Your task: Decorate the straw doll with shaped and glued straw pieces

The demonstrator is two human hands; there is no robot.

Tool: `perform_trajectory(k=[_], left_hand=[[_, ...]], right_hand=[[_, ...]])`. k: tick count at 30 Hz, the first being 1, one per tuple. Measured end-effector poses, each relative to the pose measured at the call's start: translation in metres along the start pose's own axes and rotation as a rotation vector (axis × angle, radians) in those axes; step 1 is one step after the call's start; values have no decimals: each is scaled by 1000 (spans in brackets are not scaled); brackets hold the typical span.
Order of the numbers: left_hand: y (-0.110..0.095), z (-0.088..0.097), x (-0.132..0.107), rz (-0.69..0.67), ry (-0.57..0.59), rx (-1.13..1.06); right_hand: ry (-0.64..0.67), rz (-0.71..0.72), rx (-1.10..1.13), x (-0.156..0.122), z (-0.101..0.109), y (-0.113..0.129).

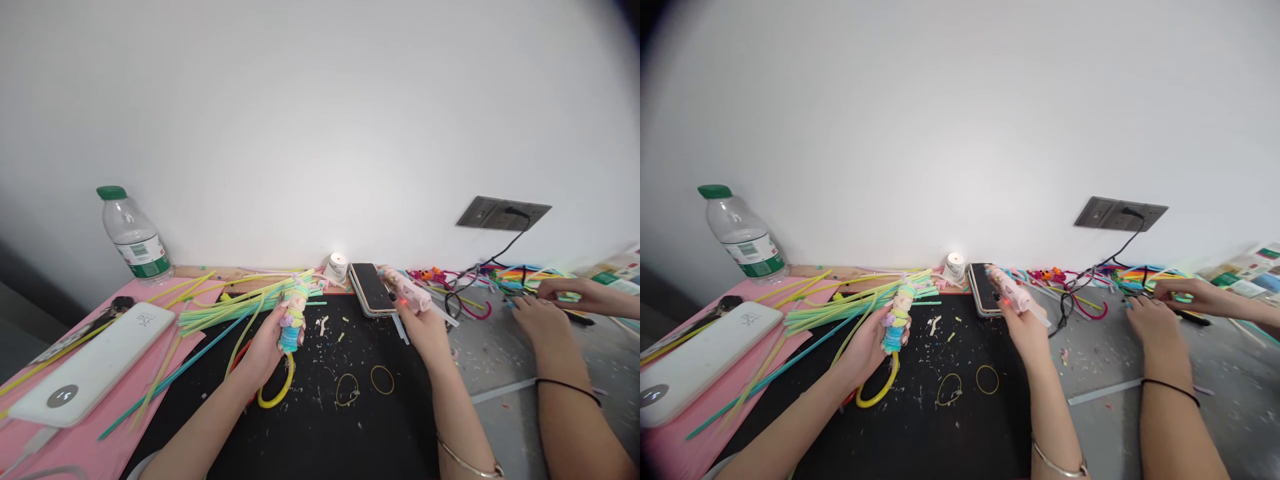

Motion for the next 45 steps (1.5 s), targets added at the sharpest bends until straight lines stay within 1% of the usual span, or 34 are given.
perform_trajectory(k=[1, 2, 4, 5, 7, 9, 11, 13, 14, 15, 16, 17, 19, 20, 21, 22, 24, 25, 27, 29, 33, 36, 38, 41, 45], left_hand=[[0, 1, 0, 4, -5, -1], [1, 1, 0, 7, -7, -7], [1, 2, 0, 9, -3, -15], [1, 1, 0, 7, 3, -17], [1, 1, 1, 0, 16, -16], [0, 1, 1, -1, 17, -15], [0, 1, 1, 1, 12, -15], [0, 1, 1, 2, 9, -13], [0, 1, 1, 2, 11, -12], [0, 1, 2, 4, 10, -12], [1, 2, 2, 8, 8, -14], [2, 2, 2, 13, 6, -17], [3, 3, 2, 23, 2, -19], [3, 3, 2, 24, 1, -20], [3, 3, 2, 23, 0, -20], [3, 3, 1, 23, 1, -23], [3, 2, 1, 23, 4, -38], [4, 2, 1, 24, 4, -49], [4, 3, 1, 24, 4, -61], [4, 3, 2, 15, 9, -60], [4, 4, 2, 13, 19, -50], [4, 2, 1, 23, 19, -37], [3, 0, -1, 15, 28, -23], [0, -4, -5, -5, 43, 12], [2, -10, -6, -15, 101, 71]], right_hand=[[-24, -29, -113, 3, 11, -9], [-21, -89, -231, 4, 19, -22], [55, -246, -441, 4, 29, -50], [102, -297, -507, 3, 33, -61], [164, -384, -594, -1, 39, -81], [206, -500, -659, -7, 45, -99], [223, -613, -706, -14, 51, -113], [202, -664, -721, -17, 55, -119], [171, -650, -720, -15, 57, -117], [129, -603, -711, -12, 57, -112], [85, -522, -691, -7, 55, -102], [40, -413, -658, -1, 51, -88], [22, -140, -530, 7, 30, -51], [63, -1, -429, 8, 14, -30], [202, 133, -307, 4, -12, -9], [330, 214, -203, -2, -36, 8], [542, 284, -78, -19, -74, 31], [599, 299, -48, -26, -88, 38], [661, 310, -27, -36, -105, 44], [682, 301, -38, -41, -114, 42], [686, 242, -31, -43, -118, 30], [638, 162, 52, -41, -114, 25], [595, 43, 191, -40, -113, 20], [547, -163, 489, -44, -117, 17], [478, -309, 791, -49, -123, 28]])
Point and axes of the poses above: each hand's wrist, its own x-axis towards the middle knuckle, its own z-axis out of the back of the hand, y = z × x, the point moved 10 cm from there along x, towards the middle knuckle, and after that the axes turned 5 degrees about z, right-handed, at the moved point
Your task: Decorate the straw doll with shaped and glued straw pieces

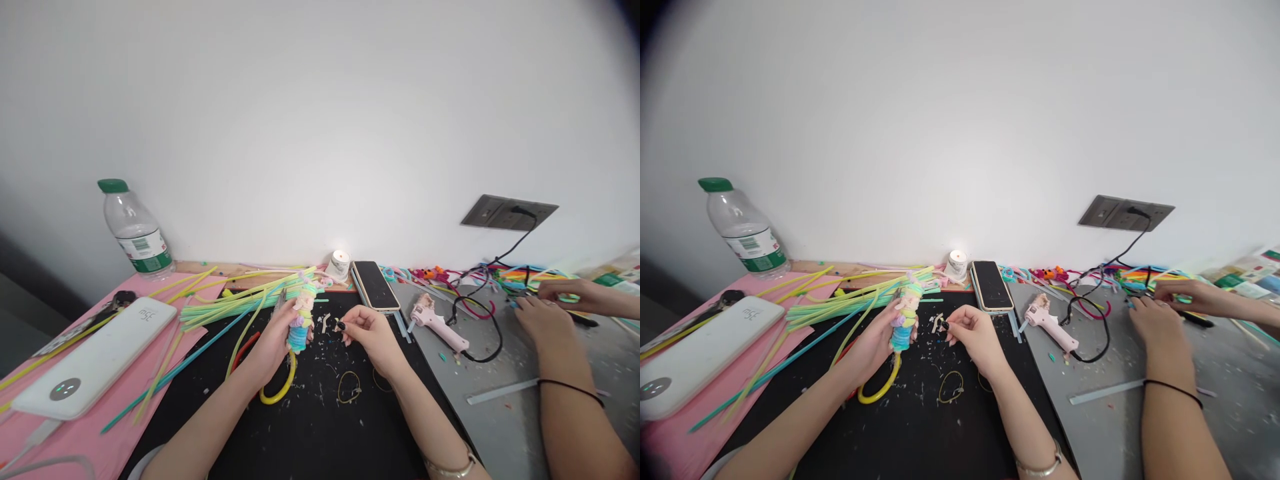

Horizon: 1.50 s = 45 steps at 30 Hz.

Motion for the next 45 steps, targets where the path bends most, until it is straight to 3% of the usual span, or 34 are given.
perform_trajectory(k=[7, 13, 35, 45], left_hand=[[-2, -8, 1, -47, 75, -11], [1, -9, -2, -35, 56, -20], [8, -1, 1, -29, -6, 2], [6, -3, 2, -65, 19, 26]], right_hand=[[-42, -146, 326, 4, -24, 4], [-91, -145, 451, 10, -32, 3], [-77, -255, 535, 7, -36, -9], [-56, -289, 546, 6, -38, -13]])
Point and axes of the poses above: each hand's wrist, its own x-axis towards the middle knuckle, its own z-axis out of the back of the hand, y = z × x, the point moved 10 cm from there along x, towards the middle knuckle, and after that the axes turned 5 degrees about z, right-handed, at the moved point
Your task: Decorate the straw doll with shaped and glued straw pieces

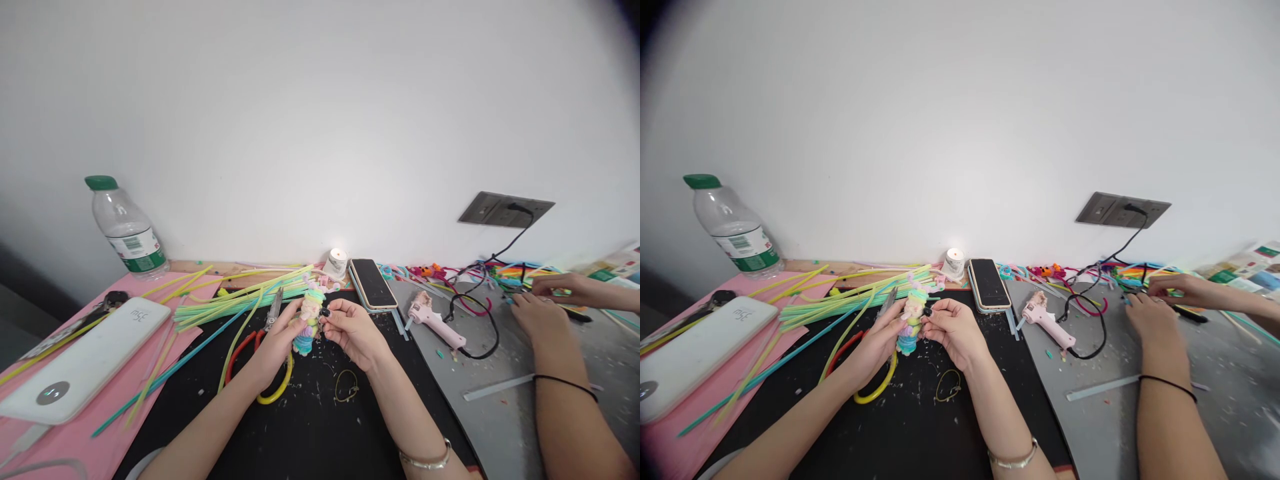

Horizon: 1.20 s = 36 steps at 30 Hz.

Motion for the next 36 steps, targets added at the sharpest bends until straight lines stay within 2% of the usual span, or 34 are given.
perform_trajectory(k=[16, 25, 36], left_hand=[[0, -1, -1, -6, 24, 61], [3, -5, -1, 7, 83, 107], [1, -8, -3, 19, 76, 134]], right_hand=[[51, -69, -6, -3, 1, -3], [85, -58, -34, -4, -1, -2], [111, -49, -88, -3, -4, 0]])
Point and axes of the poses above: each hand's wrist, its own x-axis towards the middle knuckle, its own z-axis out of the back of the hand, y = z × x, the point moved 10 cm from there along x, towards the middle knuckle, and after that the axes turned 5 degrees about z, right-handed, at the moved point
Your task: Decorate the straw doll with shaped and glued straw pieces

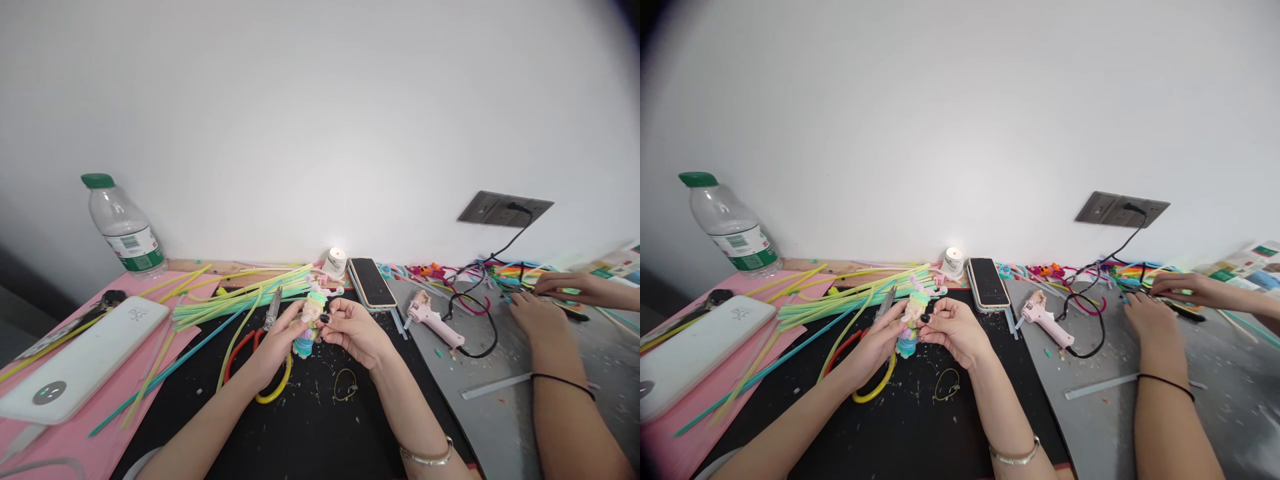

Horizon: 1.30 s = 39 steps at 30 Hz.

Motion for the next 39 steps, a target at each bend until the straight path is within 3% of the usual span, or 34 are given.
perform_trajectory(k=[9, 17, 23, 39], left_hand=[[4, 1, 2, 16, 3, -40], [2, 5, 2, -6, -27, -64], [3, 7, 3, -19, -52, 12], [3, 12, 3, -31, -91, 72]], right_hand=[[1, -6, -107, 0, 0, -2], [-42, 250, -393, -6, -4, 25], [-30, 389, -726, -11, -13, 30], [-52, 520, -1014, -19, -22, 40]])
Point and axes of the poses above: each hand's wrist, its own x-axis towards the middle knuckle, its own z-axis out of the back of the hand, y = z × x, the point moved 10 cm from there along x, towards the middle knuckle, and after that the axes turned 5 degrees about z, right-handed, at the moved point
